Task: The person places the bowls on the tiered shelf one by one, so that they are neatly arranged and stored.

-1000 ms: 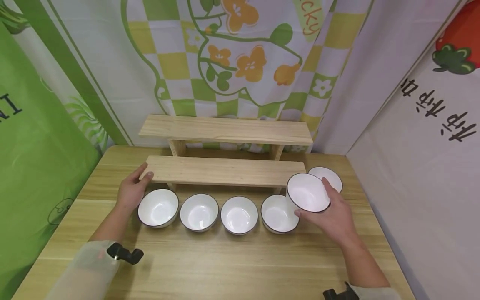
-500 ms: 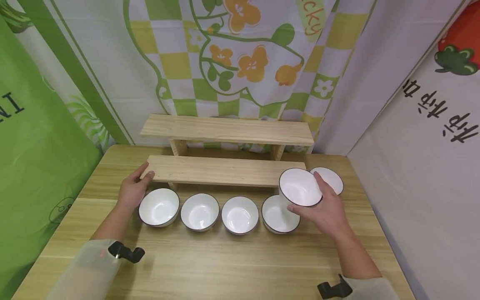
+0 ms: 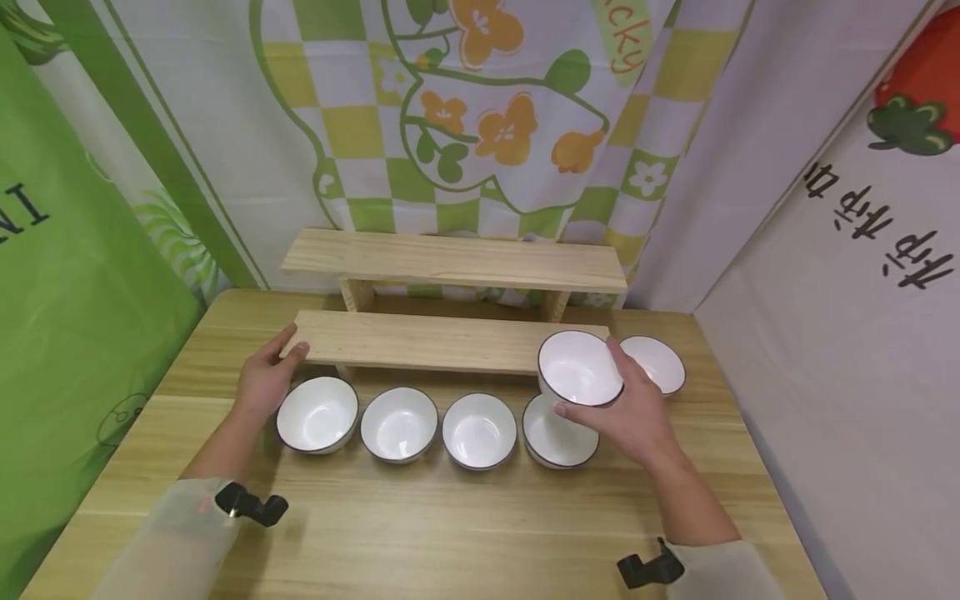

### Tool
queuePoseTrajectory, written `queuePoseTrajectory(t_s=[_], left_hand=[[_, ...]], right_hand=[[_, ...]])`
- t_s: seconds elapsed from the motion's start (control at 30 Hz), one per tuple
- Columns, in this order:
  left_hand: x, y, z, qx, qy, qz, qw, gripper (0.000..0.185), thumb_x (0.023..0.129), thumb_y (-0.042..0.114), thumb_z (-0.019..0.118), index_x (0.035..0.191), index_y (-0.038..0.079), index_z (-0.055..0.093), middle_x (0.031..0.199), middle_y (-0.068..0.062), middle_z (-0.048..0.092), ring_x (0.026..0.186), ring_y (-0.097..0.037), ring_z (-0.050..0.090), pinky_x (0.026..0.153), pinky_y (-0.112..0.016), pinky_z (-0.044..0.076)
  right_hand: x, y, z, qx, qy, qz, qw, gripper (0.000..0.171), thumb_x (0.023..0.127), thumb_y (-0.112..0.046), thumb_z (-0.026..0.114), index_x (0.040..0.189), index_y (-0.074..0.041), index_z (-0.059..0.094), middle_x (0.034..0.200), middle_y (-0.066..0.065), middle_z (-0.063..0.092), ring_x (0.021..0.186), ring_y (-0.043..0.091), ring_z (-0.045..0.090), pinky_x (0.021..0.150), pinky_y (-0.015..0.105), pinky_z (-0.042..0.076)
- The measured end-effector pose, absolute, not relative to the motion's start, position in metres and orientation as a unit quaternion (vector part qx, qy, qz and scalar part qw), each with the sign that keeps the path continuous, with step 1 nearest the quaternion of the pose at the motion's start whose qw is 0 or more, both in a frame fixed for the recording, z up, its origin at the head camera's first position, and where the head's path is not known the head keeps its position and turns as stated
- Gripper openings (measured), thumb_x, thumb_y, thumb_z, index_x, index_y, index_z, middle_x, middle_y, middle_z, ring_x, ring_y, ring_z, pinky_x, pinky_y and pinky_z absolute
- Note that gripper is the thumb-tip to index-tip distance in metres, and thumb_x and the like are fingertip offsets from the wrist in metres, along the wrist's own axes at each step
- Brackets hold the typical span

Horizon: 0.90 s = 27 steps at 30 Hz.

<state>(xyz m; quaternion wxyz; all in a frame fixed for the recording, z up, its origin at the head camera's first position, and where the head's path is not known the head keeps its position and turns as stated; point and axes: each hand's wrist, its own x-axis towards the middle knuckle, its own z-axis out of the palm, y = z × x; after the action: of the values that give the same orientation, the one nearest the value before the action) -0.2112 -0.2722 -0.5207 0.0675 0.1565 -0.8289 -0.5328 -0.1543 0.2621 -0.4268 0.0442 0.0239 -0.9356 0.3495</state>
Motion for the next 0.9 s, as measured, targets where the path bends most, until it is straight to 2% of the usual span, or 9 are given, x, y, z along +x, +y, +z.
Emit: queuePoseTrajectory(t_s=[0.23, 0.4, 0.67, 0.9], left_hand=[[-0.208, -0.273, -0.517, 0.158, -0.828, -0.533, 0.068, 0.066, 0.086, 0.061, 0.06, 0.144, 0.034, 0.044, 0.151, -0.002, 0.038, 0.133, -0.021, 0.042, 0.106, -0.041, 0.04], [-0.211, -0.271, -0.517, 0.158, -0.828, -0.534, 0.068, 0.065, 0.086, 0.062, 0.06, 0.144, 0.035, 0.045, 0.151, 0.0, 0.039, 0.126, -0.02, 0.047, 0.101, -0.04, 0.043], [-0.212, -0.27, -0.519, 0.152, -0.827, -0.536, 0.073, 0.065, 0.087, 0.059, 0.061, 0.144, 0.033, 0.045, 0.151, -0.002, 0.039, 0.132, -0.019, 0.041, 0.106, -0.039, 0.04], [-0.21, -0.271, -0.519, 0.153, -0.828, -0.534, 0.076, 0.063, 0.087, 0.058, 0.061, 0.143, 0.032, 0.046, 0.151, -0.001, 0.04, 0.137, -0.019, 0.037, 0.109, -0.038, 0.037]], right_hand=[[-0.158, 0.25, -0.423, 0.025, -0.937, 0.348, 0.037, 0.125, 0.056, -0.061, 0.086, 0.155, -0.031, 0.017, 0.152, 0.021, 0.032, 0.136, 0.043, 0.032, 0.103, 0.062, 0.03], [-0.16, 0.247, -0.419, 0.024, -0.935, 0.351, 0.037, 0.124, 0.056, -0.061, 0.087, 0.155, -0.031, 0.019, 0.151, 0.021, 0.034, 0.136, 0.042, 0.033, 0.103, 0.061, 0.031], [-0.167, 0.24, -0.416, 0.032, -0.934, 0.353, 0.034, 0.123, 0.056, -0.063, 0.086, 0.154, -0.034, 0.018, 0.153, 0.017, 0.033, 0.135, 0.041, 0.034, 0.102, 0.062, 0.033], [-0.176, 0.227, -0.41, 0.054, -0.928, 0.368, 0.035, 0.122, 0.057, -0.06, 0.087, 0.155, -0.029, 0.02, 0.156, 0.018, 0.025, 0.142, 0.04, 0.022, 0.104, 0.067, 0.027]])
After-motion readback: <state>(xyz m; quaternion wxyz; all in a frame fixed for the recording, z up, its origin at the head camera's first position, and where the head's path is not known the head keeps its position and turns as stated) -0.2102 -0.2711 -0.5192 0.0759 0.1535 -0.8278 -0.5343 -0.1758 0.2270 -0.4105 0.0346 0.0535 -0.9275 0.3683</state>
